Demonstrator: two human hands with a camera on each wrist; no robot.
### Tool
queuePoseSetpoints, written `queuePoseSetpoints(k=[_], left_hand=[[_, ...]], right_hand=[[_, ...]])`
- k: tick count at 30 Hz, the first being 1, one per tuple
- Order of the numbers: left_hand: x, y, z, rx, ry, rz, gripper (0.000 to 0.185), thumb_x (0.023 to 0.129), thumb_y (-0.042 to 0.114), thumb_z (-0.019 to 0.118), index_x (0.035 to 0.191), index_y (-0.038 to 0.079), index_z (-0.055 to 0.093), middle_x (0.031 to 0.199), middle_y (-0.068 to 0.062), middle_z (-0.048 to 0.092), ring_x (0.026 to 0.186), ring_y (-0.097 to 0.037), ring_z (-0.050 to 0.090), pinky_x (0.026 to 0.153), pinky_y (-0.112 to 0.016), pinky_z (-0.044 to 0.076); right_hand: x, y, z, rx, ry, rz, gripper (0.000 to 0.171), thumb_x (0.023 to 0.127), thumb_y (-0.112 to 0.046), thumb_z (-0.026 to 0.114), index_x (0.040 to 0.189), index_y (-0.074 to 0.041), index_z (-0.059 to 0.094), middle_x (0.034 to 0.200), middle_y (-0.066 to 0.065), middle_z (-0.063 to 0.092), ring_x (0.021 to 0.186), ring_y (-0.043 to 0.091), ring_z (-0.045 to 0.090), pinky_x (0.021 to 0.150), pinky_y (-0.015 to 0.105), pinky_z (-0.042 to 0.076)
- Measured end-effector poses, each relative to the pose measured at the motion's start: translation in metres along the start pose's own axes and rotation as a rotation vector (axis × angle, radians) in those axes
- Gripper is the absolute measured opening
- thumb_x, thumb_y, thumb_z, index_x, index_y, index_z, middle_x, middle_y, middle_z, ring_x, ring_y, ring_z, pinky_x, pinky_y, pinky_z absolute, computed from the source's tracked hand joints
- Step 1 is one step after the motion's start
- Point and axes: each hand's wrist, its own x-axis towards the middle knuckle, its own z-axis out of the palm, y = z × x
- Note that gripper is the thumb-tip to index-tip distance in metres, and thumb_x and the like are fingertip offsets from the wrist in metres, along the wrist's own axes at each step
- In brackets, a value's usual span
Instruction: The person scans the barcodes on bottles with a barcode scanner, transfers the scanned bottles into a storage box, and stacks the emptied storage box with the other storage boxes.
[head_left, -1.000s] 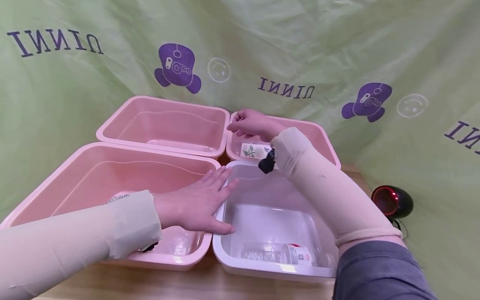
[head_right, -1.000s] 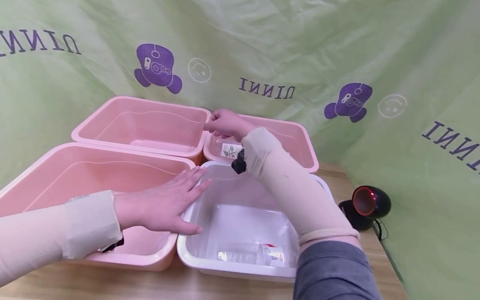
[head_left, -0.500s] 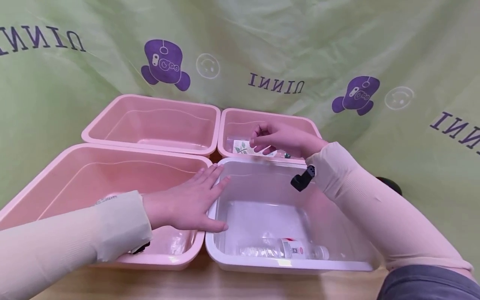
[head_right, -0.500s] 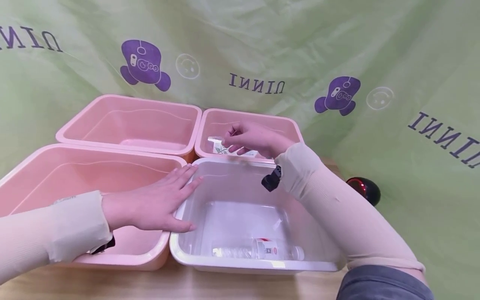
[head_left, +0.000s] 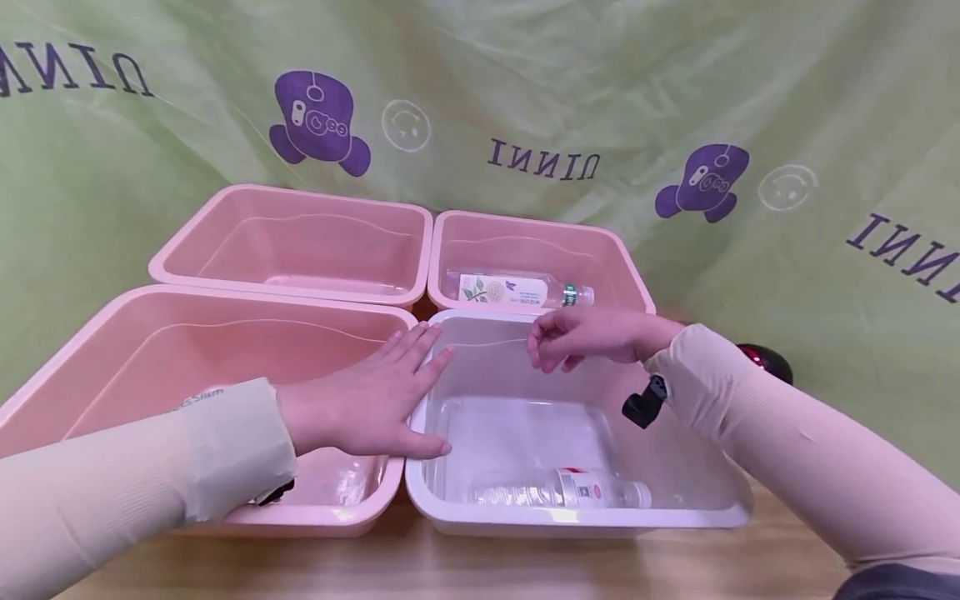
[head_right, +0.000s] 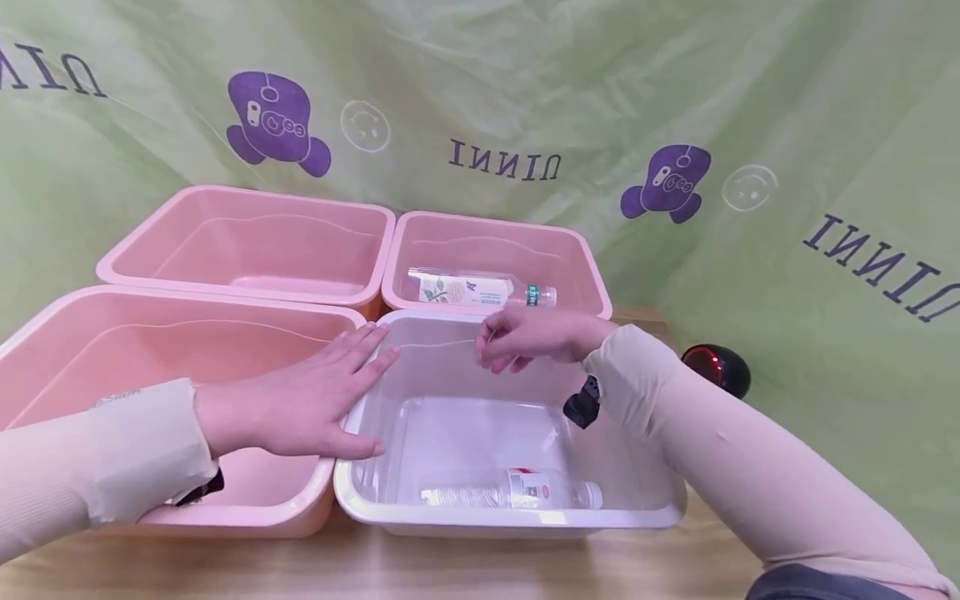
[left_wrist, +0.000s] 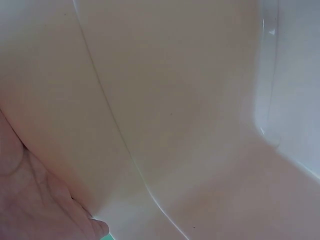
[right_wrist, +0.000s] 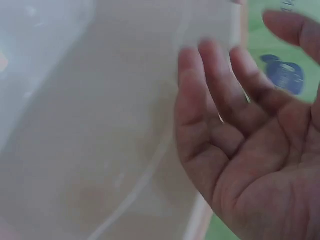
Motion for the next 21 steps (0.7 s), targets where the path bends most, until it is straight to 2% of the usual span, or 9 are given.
queuePoseSetpoints(k=[3, 7, 11, 15, 21], left_hand=[[-0.001, 0.0, -0.001, 0.005, 0.004, 0.002, 0.103, 0.083, 0.07, 0.051, 0.153, 0.001, 0.019, 0.159, -0.022, 0.0, 0.145, -0.035, -0.006, 0.116, -0.05, 0.001], [0.001, -0.001, -0.001, 0.015, 0.007, 0.01, 0.103, 0.083, 0.07, 0.051, 0.153, 0.001, 0.02, 0.159, -0.023, 0.001, 0.145, -0.036, -0.005, 0.115, -0.05, 0.001], [0.002, -0.001, 0.0, 0.015, 0.007, 0.006, 0.103, 0.083, 0.07, 0.051, 0.153, 0.001, 0.02, 0.159, -0.023, 0.001, 0.146, -0.036, -0.005, 0.116, -0.05, 0.001], [0.002, 0.0, 0.001, 0.006, 0.005, 0.001, 0.103, 0.083, 0.07, 0.051, 0.153, 0.001, 0.02, 0.159, -0.023, 0.001, 0.146, -0.035, -0.005, 0.116, -0.05, 0.001], [0.002, 0.0, 0.0, 0.008, -0.002, -0.003, 0.103, 0.083, 0.07, 0.051, 0.153, 0.002, 0.019, 0.159, -0.022, 0.0, 0.146, -0.034, -0.006, 0.116, -0.049, 0.001]], right_hand=[[0.003, 0.014, 0.011, -0.051, -0.085, 0.038, 0.015, 0.085, -0.009, 0.062, 0.099, -0.004, 0.059, 0.09, 0.007, 0.06, 0.086, 0.021, 0.055, 0.077, 0.034, 0.047], [0.008, 0.031, 0.03, -0.082, -0.143, 0.129, 0.015, 0.083, -0.01, 0.067, 0.095, -0.006, 0.06, 0.085, 0.006, 0.062, 0.082, 0.021, 0.057, 0.073, 0.032, 0.049], [0.014, 0.041, 0.048, -0.183, -0.205, 0.224, 0.018, 0.081, -0.012, 0.072, 0.093, -0.007, 0.06, 0.079, 0.005, 0.063, 0.075, 0.018, 0.059, 0.066, 0.029, 0.049], [0.014, 0.047, 0.059, -0.279, -0.276, 0.247, 0.023, 0.078, -0.014, 0.076, 0.094, -0.009, 0.061, 0.076, 0.0, 0.062, 0.07, 0.014, 0.055, 0.06, 0.026, 0.046], [0.013, 0.055, 0.067, -0.274, -0.337, 0.256, 0.029, 0.076, -0.017, 0.079, 0.099, -0.011, 0.062, 0.079, -0.001, 0.061, 0.069, 0.01, 0.053, 0.06, 0.025, 0.044]])
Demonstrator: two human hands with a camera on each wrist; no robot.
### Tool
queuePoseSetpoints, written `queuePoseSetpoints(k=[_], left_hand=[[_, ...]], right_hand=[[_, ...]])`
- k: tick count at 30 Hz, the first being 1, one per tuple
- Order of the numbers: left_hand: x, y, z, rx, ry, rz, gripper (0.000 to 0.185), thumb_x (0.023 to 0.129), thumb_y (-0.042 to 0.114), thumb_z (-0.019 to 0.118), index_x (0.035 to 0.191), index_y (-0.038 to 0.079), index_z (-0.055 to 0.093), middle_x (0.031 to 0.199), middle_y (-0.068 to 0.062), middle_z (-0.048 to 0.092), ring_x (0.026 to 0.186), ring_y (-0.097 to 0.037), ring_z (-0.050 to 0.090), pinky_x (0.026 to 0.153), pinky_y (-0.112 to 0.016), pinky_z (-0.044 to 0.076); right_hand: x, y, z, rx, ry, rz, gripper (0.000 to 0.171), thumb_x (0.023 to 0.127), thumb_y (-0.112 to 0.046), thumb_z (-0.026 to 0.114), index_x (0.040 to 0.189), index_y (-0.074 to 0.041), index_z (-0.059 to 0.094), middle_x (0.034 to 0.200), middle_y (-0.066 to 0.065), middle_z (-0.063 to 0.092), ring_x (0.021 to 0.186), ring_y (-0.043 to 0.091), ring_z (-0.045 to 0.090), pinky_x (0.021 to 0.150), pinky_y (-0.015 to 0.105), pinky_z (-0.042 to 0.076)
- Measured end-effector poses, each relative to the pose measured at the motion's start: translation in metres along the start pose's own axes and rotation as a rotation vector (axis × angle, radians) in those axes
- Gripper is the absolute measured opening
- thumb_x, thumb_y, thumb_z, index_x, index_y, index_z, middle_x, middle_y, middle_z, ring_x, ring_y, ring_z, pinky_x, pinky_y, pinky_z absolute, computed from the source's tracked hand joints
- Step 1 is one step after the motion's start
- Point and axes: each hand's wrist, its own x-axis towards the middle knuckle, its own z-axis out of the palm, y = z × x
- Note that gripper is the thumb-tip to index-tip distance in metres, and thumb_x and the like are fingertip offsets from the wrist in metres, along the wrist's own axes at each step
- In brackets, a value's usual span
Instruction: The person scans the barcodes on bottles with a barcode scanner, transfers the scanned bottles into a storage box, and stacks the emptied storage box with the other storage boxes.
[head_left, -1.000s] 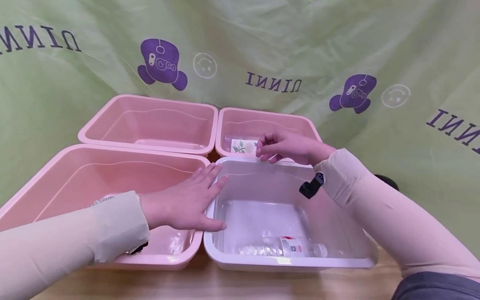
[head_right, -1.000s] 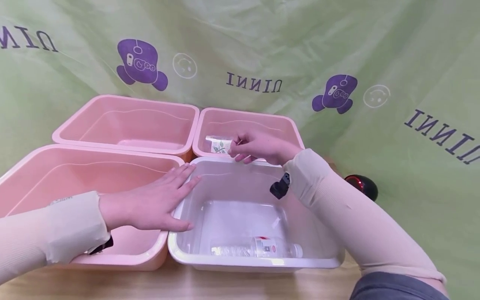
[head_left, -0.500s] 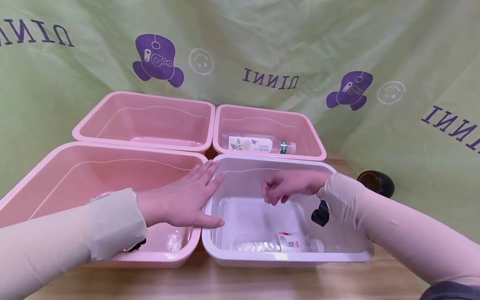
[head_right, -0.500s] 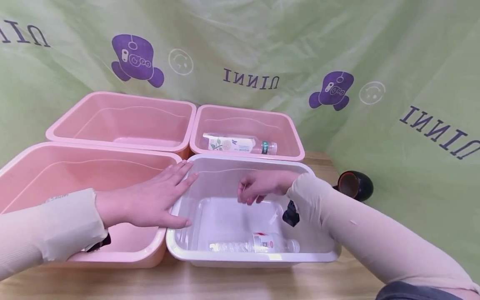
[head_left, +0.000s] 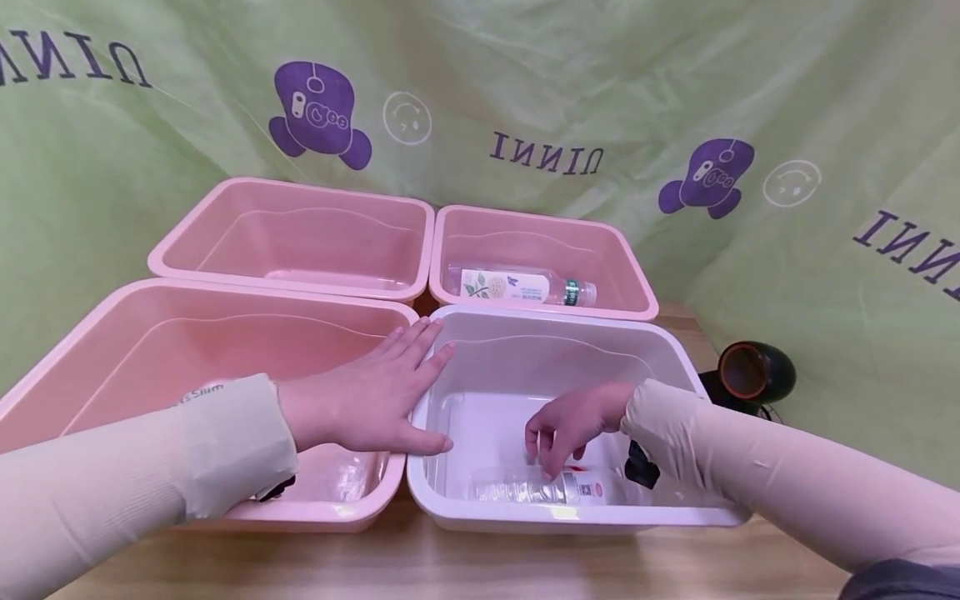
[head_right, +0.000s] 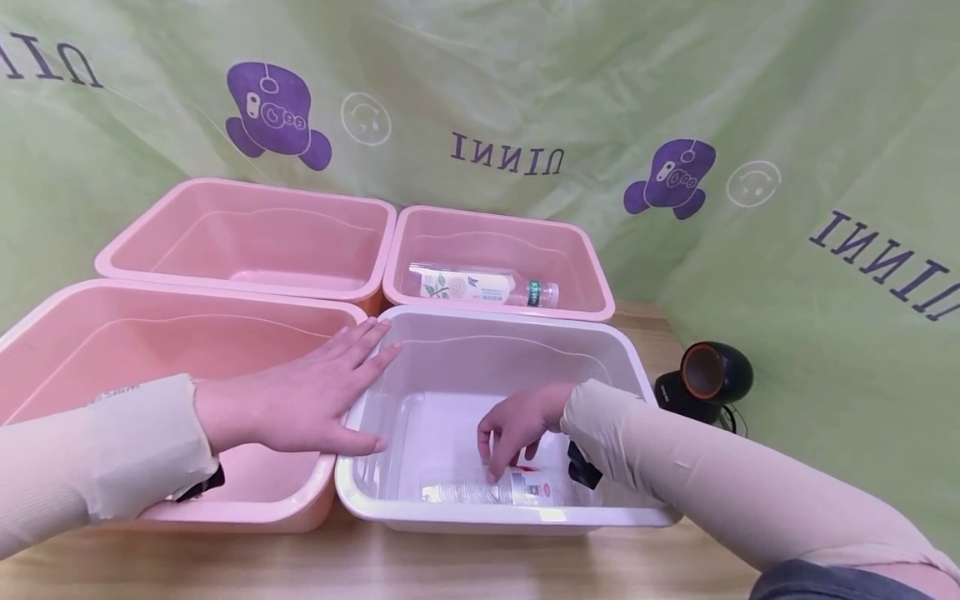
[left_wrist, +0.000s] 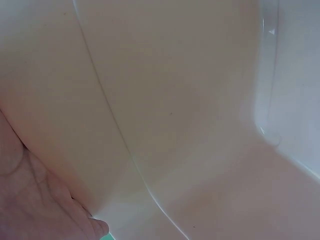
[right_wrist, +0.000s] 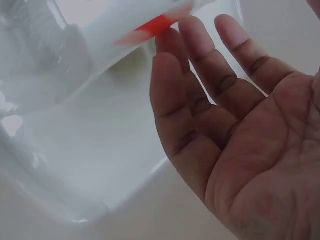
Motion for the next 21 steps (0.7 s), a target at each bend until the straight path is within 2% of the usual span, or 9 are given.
queuePoseSetpoints(k=[3, 9, 12, 15, 18, 20, 21], left_hand=[[0.0, 0.0, -0.001, 0.005, -0.001, -0.002, 0.103, 0.083, 0.071, 0.051, 0.153, 0.002, 0.019, 0.159, -0.022, 0.0, 0.146, -0.034, -0.006, 0.116, -0.049, 0.001], [0.0, 0.0, -0.002, 0.008, 0.0, 0.0, 0.104, 0.083, 0.071, 0.05, 0.153, 0.002, 0.018, 0.159, -0.022, 0.0, 0.146, -0.035, -0.005, 0.116, -0.049, 0.002], [0.0, 0.0, -0.001, 0.006, 0.002, -0.002, 0.104, 0.083, 0.071, 0.05, 0.153, 0.002, 0.018, 0.159, -0.022, 0.0, 0.146, -0.035, -0.006, 0.116, -0.049, 0.002], [0.0, 0.001, -0.001, 0.0, 0.002, 0.002, 0.104, 0.083, 0.071, 0.051, 0.153, 0.001, 0.019, 0.159, -0.022, 0.0, 0.146, -0.035, -0.006, 0.116, -0.049, 0.002], [0.0, 0.001, -0.001, -0.003, 0.0, 0.003, 0.103, 0.083, 0.071, 0.051, 0.153, 0.001, 0.019, 0.159, -0.022, 0.0, 0.146, -0.034, -0.006, 0.116, -0.049, 0.002], [0.0, 0.0, -0.001, -0.001, 0.0, 0.001, 0.103, 0.083, 0.071, 0.051, 0.153, 0.002, 0.019, 0.159, -0.022, 0.0, 0.146, -0.034, -0.005, 0.116, -0.049, 0.002], [0.0, 0.0, -0.002, -0.002, 0.001, -0.001, 0.103, 0.083, 0.07, 0.051, 0.153, 0.002, 0.02, 0.159, -0.022, 0.0, 0.146, -0.034, -0.005, 0.116, -0.049, 0.002]], right_hand=[[0.001, 0.002, 0.003, -0.077, -0.034, 0.02, 0.032, 0.075, -0.018, 0.081, 0.098, -0.015, 0.059, 0.081, -0.002, 0.059, 0.068, 0.009, 0.052, 0.061, 0.023, 0.042], [0.002, 0.008, 0.011, -0.295, -0.051, 0.084, 0.04, 0.072, -0.024, 0.083, 0.098, -0.026, 0.054, 0.08, -0.005, 0.057, 0.076, 0.006, 0.052, 0.072, 0.023, 0.042], [0.003, 0.009, 0.014, -0.343, -0.076, 0.094, 0.044, 0.07, -0.022, 0.083, 0.101, -0.03, 0.052, 0.078, -0.005, 0.054, 0.076, 0.006, 0.05, 0.072, 0.023, 0.041], [0.002, 0.011, 0.013, -0.34, -0.102, 0.105, 0.046, 0.071, -0.023, 0.082, 0.104, -0.031, 0.052, 0.08, -0.004, 0.055, 0.078, 0.006, 0.049, 0.072, 0.024, 0.041], [0.0, 0.01, 0.007, -0.297, -0.067, 0.117, 0.048, 0.074, -0.034, 0.079, 0.114, -0.031, 0.054, 0.093, -0.005, 0.057, 0.089, 0.007, 0.051, 0.082, 0.028, 0.043], [-0.003, 0.008, 0.0, -0.216, -0.016, 0.107, 0.052, 0.077, -0.04, 0.075, 0.122, -0.029, 0.052, 0.102, -0.003, 0.056, 0.094, 0.01, 0.052, 0.084, 0.034, 0.045], [-0.004, 0.008, -0.004, -0.162, 0.005, 0.092, 0.054, 0.079, -0.042, 0.073, 0.126, -0.027, 0.051, 0.105, -0.001, 0.056, 0.093, 0.012, 0.053, 0.082, 0.035, 0.046]])
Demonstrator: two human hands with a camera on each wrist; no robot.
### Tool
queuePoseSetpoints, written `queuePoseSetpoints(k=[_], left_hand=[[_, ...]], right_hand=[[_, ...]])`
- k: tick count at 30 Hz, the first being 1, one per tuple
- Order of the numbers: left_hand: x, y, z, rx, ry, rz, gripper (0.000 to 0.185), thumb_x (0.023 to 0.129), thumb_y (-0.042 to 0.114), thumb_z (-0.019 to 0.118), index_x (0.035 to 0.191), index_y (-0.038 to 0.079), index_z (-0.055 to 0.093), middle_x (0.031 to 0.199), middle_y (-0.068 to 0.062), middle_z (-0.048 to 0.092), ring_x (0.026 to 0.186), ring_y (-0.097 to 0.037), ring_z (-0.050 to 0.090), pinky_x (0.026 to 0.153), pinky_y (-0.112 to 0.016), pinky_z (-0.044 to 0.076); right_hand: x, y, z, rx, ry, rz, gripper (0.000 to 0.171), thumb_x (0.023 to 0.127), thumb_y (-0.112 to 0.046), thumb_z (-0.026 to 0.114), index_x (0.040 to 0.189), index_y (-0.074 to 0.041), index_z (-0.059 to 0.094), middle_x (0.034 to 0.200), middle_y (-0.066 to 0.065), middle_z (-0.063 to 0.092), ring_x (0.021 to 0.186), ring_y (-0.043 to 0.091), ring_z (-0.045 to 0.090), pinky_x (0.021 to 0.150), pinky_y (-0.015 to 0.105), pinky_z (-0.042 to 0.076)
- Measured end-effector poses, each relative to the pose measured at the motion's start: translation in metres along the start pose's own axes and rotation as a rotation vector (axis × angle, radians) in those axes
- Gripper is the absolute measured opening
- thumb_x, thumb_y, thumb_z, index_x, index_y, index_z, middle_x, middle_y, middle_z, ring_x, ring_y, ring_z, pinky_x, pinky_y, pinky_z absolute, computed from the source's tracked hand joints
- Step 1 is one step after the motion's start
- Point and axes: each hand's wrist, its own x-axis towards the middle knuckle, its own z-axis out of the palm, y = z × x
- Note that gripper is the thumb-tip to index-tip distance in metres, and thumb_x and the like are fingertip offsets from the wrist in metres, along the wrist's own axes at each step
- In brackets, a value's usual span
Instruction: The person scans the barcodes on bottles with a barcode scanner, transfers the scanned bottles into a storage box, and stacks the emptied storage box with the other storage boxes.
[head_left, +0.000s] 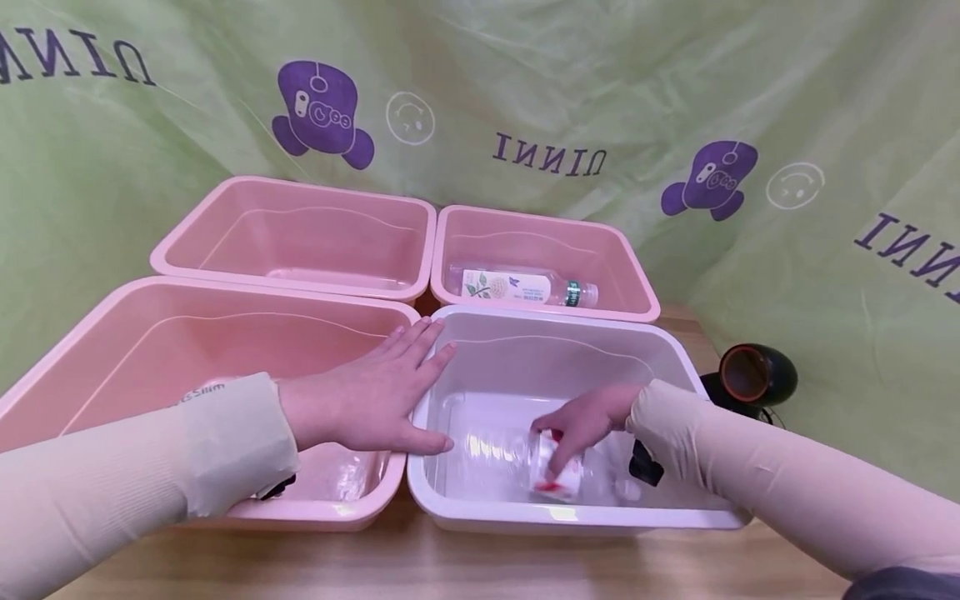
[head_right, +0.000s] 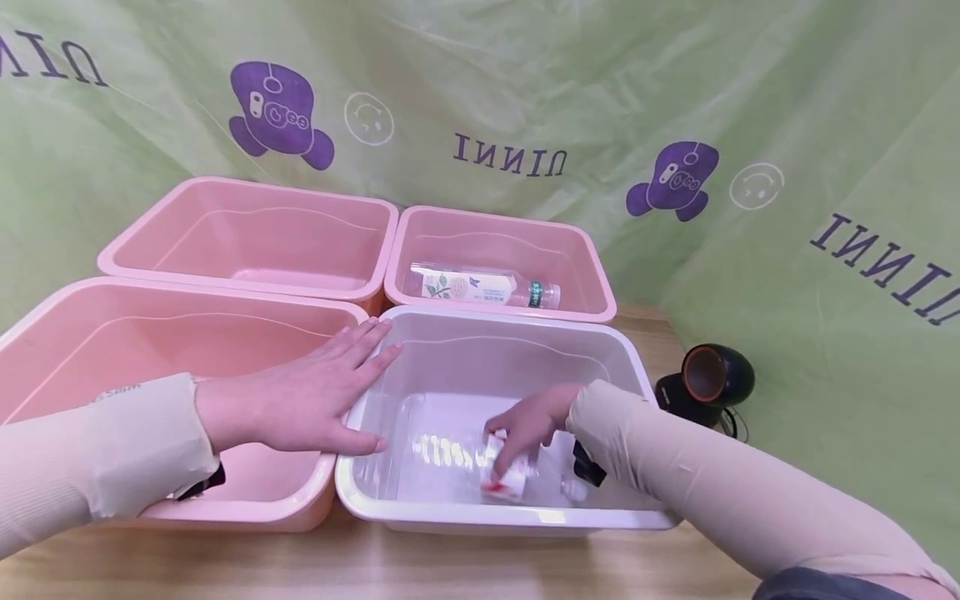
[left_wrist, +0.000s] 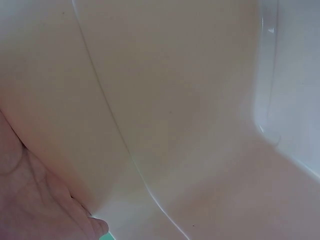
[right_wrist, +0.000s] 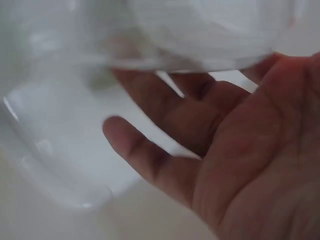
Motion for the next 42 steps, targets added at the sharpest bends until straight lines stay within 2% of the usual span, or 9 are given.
queuePoseSetpoints(k=[4, 6, 10, 13, 19, 24, 33, 36, 42], left_hand=[[0.0, 0.0, 0.0, 0.001, 0.005, -0.005, 0.103, 0.083, 0.07, 0.051, 0.153, 0.002, 0.02, 0.159, -0.021, 0.001, 0.146, -0.034, -0.005, 0.116, -0.049, 0.002], [0.0, 0.0, 0.0, -0.002, 0.004, -0.007, 0.103, 0.083, 0.071, 0.051, 0.153, 0.002, 0.02, 0.159, -0.021, 0.001, 0.146, -0.034, -0.005, 0.116, -0.049, 0.001], [0.0, 0.0, 0.0, -0.004, 0.0, -0.013, 0.103, 0.083, 0.071, 0.051, 0.153, 0.003, 0.019, 0.16, -0.02, 0.0, 0.146, -0.034, -0.006, 0.116, -0.049, 0.0], [0.0, 0.0, -0.001, 0.003, 0.0, -0.014, 0.104, 0.083, 0.071, 0.05, 0.154, 0.003, 0.018, 0.16, -0.02, -0.001, 0.146, -0.033, -0.007, 0.116, -0.049, 0.0], [0.001, -0.001, -0.003, 0.022, 0.0, -0.002, 0.105, 0.083, 0.074, 0.048, 0.154, 0.003, 0.017, 0.159, -0.021, 0.0, 0.146, -0.034, -0.006, 0.116, -0.049, 0.001], [0.0, -0.001, -0.002, 0.007, -0.005, -0.008, 0.105, 0.083, 0.073, 0.048, 0.154, 0.003, 0.018, 0.159, -0.021, 0.0, 0.146, -0.034, -0.006, 0.116, -0.049, 0.0], [-0.001, -0.002, 0.002, -0.003, -0.006, -0.019, 0.105, 0.082, 0.074, 0.049, 0.154, 0.004, 0.017, 0.16, -0.02, -0.001, 0.146, -0.034, -0.007, 0.115, -0.05, 0.0], [0.0, -0.002, 0.002, 0.002, -0.009, -0.02, 0.105, 0.082, 0.074, 0.049, 0.154, 0.005, 0.017, 0.16, -0.02, -0.002, 0.146, -0.034, -0.007, 0.115, -0.049, 0.0], [0.001, -0.002, 0.002, 0.016, -0.014, -0.015, 0.106, 0.082, 0.075, 0.048, 0.154, 0.005, 0.017, 0.16, -0.02, -0.003, 0.146, -0.034, -0.008, 0.116, -0.049, 0.0]], right_hand=[[-0.006, 0.005, -0.014, 0.302, 0.022, -0.033, 0.065, 0.087, -0.038, 0.065, 0.143, -0.018, 0.038, 0.112, 0.006, 0.054, 0.084, 0.019, 0.059, 0.067, 0.034, 0.051], [-0.009, 0.007, -0.019, 0.432, 0.008, -0.045, 0.072, 0.089, -0.035, 0.064, 0.149, -0.016, 0.029, 0.117, 0.007, 0.053, 0.084, 0.022, 0.061, 0.065, 0.033, 0.052], [-0.011, 0.011, -0.023, 0.565, -0.029, -0.099, 0.079, 0.085, -0.023, 0.068, 0.149, -0.017, 0.024, 0.123, 0.01, 0.052, 0.098, 0.026, 0.059, 0.07, 0.037, 0.056], [-0.015, 0.014, -0.025, 0.53, -0.044, -0.167, 0.078, 0.078, -0.013, 0.071, 0.144, -0.017, 0.03, 0.121, 0.011, 0.053, 0.103, 0.025, 0.056, 0.075, 0.037, 0.055], [-0.032, 0.018, -0.036, 0.29, 0.042, -0.271, 0.085, 0.075, -0.012, 0.069, 0.149, -0.015, 0.028, 0.121, 0.005, 0.054, 0.111, 0.022, 0.049, 0.093, 0.035, 0.041], [-0.046, 0.019, -0.047, 0.334, 0.101, -0.286, 0.087, 0.079, -0.013, 0.067, 0.153, -0.019, 0.023, 0.139, 0.007, 0.043, 0.115, 0.025, 0.047, 0.09, 0.038, 0.045], [-0.071, 0.014, -0.063, 0.249, 0.418, -0.338, 0.078, 0.08, -0.012, 0.074, 0.146, -0.009, 0.032, 0.131, 0.017, 0.049, 0.115, 0.03, 0.05, 0.09, 0.037, 0.048], [-0.076, 0.013, -0.065, 0.301, 0.518, -0.344, 0.079, 0.08, -0.009, 0.076, 0.144, -0.009, 0.03, 0.13, 0.021, 0.048, 0.109, 0.032, 0.056, 0.087, 0.036, 0.052], [-0.08, 0.009, -0.065, 0.455, 0.767, -0.339, 0.089, 0.076, -0.01, 0.082, 0.146, -0.02, 0.027, 0.124, 0.02, 0.054, 0.098, 0.027, 0.064, 0.08, 0.033, 0.055]])
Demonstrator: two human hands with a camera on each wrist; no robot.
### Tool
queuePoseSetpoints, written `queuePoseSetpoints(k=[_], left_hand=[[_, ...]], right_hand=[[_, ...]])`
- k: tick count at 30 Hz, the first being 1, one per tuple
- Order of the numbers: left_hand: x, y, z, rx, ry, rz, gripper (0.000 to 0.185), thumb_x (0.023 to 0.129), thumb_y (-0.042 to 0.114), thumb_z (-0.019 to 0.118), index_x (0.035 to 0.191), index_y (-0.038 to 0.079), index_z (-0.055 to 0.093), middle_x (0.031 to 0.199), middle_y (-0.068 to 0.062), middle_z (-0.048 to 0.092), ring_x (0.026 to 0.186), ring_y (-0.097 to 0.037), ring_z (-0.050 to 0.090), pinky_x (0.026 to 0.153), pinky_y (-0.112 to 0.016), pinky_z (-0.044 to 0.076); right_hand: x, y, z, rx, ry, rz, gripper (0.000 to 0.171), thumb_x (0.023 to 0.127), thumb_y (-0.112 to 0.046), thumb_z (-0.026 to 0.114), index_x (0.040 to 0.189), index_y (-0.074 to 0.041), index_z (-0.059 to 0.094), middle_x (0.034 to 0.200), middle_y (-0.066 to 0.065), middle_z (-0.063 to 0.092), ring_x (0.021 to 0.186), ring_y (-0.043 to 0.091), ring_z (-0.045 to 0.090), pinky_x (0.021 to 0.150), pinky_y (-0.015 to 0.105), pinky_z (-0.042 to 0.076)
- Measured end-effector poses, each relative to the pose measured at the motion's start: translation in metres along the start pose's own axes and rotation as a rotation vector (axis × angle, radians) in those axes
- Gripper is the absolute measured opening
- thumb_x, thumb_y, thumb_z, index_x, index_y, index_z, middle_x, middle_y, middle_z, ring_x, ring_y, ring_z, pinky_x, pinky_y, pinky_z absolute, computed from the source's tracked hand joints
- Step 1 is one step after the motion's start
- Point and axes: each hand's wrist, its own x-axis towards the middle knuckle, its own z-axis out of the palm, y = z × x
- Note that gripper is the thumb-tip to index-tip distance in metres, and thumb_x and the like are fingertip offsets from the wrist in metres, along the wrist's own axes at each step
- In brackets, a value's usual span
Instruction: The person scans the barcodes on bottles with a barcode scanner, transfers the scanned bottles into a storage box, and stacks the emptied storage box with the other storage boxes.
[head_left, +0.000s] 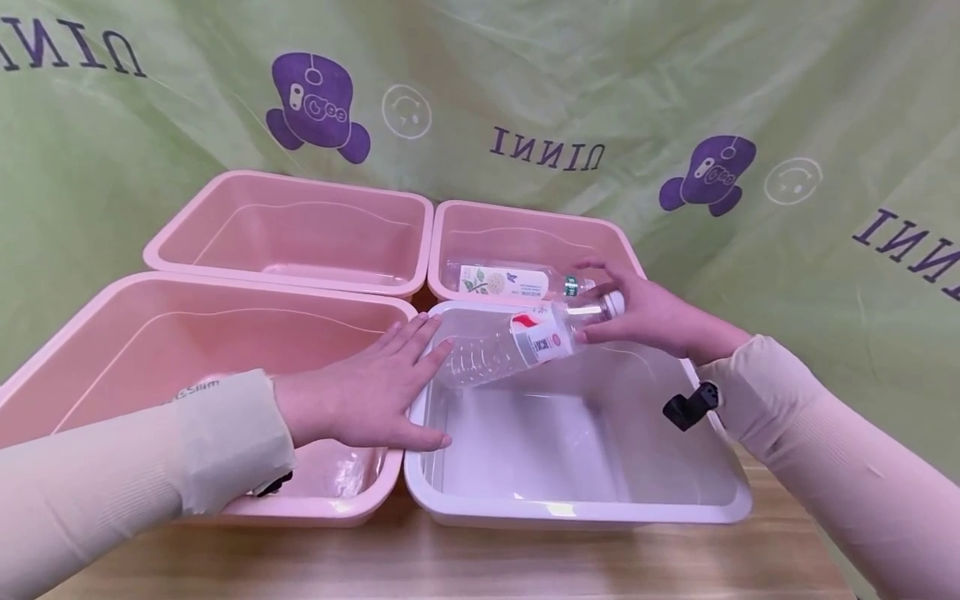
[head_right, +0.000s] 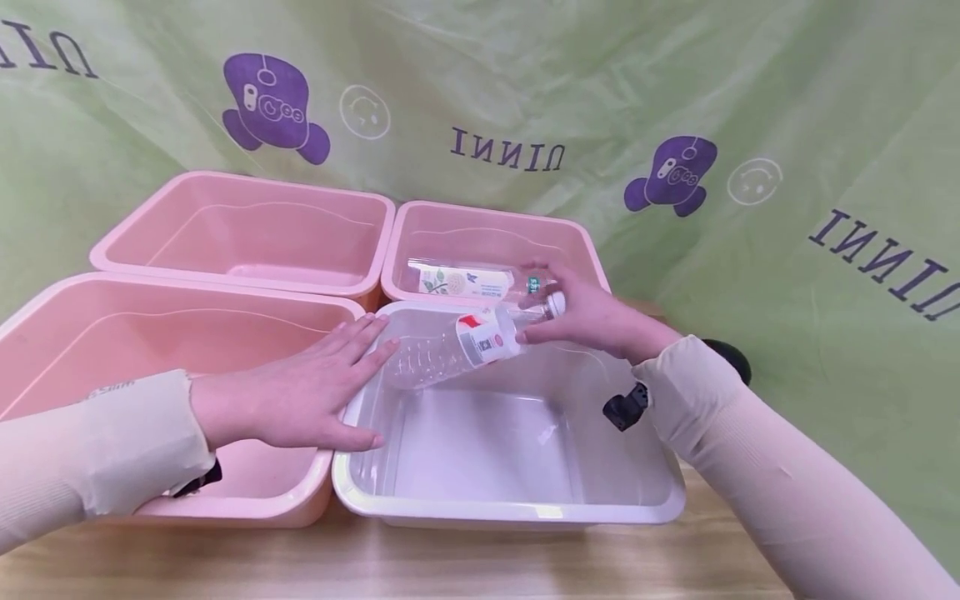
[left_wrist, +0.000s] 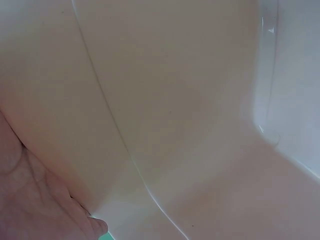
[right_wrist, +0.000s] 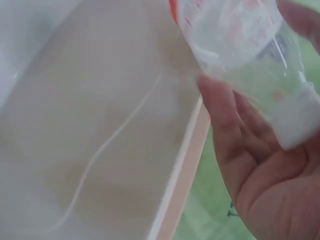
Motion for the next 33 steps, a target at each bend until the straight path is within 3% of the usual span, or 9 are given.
queuePoseSetpoints(k=[3, 7, 12, 17, 21, 26, 33], left_hand=[[0.0, 0.0, 0.0, -0.008, -0.001, -0.004, 0.105, 0.082, 0.075, 0.049, 0.154, 0.005, 0.017, 0.16, -0.019, -0.002, 0.146, -0.034, -0.007, 0.116, -0.049, 0.0], [0.0, 0.001, 0.0, -0.028, -0.003, -0.004, 0.104, 0.082, 0.073, 0.05, 0.154, 0.005, 0.018, 0.16, -0.018, -0.001, 0.146, -0.033, -0.007, 0.116, -0.049, 0.0], [0.001, 0.002, 0.001, -0.027, -0.004, -0.003, 0.104, 0.082, 0.073, 0.05, 0.154, 0.005, 0.019, 0.16, -0.018, -0.002, 0.146, -0.032, -0.007, 0.116, -0.048, 0.0], [0.002, 0.002, 0.001, -0.013, 0.018, 0.014, 0.103, 0.083, 0.072, 0.05, 0.153, 0.002, 0.02, 0.159, -0.021, 0.0, 0.146, -0.034, -0.006, 0.116, -0.049, 0.001], [0.002, 0.002, 0.0, -0.008, 0.027, 0.024, 0.103, 0.083, 0.071, 0.05, 0.153, 0.001, 0.021, 0.159, -0.022, 0.001, 0.146, -0.035, -0.005, 0.116, -0.05, 0.002], [0.001, 0.002, 0.0, -0.01, 0.027, 0.021, 0.103, 0.083, 0.07, 0.051, 0.153, 0.002, 0.02, 0.159, -0.022, 0.001, 0.146, -0.035, -0.005, 0.116, -0.05, 0.002], [0.0, 0.0, 0.0, -0.012, 0.028, 0.022, 0.103, 0.083, 0.07, 0.052, 0.152, 0.001, 0.021, 0.159, -0.023, 0.002, 0.146, -0.035, -0.004, 0.116, -0.05, 0.002]], right_hand=[[0.004, 0.0, 0.009, 0.072, 0.059, -0.052, 0.09, 0.077, -0.005, 0.08, 0.147, -0.017, 0.024, 0.119, 0.021, 0.054, 0.093, 0.025, 0.064, 0.079, 0.031, 0.055], [0.011, -0.001, 0.027, 0.157, 0.038, -0.086, 0.088, 0.076, 0.003, 0.077, 0.146, -0.008, 0.025, 0.115, 0.021, 0.053, 0.092, 0.027, 0.063, 0.079, 0.033, 0.056], [0.013, -0.005, 0.047, 0.112, -0.007, -0.063, 0.079, 0.075, -0.003, 0.08, 0.14, -0.005, 0.035, 0.116, 0.017, 0.056, 0.097, 0.029, 0.065, 0.081, 0.036, 0.055], [0.013, -0.004, 0.057, -0.02, -0.007, -0.047, 0.058, 0.077, -0.015, 0.082, 0.124, -0.003, 0.051, 0.107, 0.012, 0.063, 0.095, 0.024, 0.063, 0.081, 0.034, 0.054], [0.013, -0.002, 0.058, -0.11, 0.018, -0.031, 0.043, 0.077, -0.024, 0.082, 0.108, -0.003, 0.061, 0.095, 0.008, 0.066, 0.087, 0.022, 0.062, 0.077, 0.034, 0.052], [0.013, 0.0, 0.052, -0.163, 0.041, 0.002, 0.04, 0.078, -0.033, 0.081, 0.101, -0.005, 0.063, 0.087, 0.006, 0.065, 0.079, 0.023, 0.058, 0.069, 0.033, 0.049], [0.008, -0.004, 0.033, 0.009, 0.073, 0.048, 0.039, 0.084, -0.022, 0.074, 0.112, 0.001, 0.059, 0.095, 0.009, 0.063, 0.087, 0.024, 0.055, 0.077, 0.033, 0.048]])
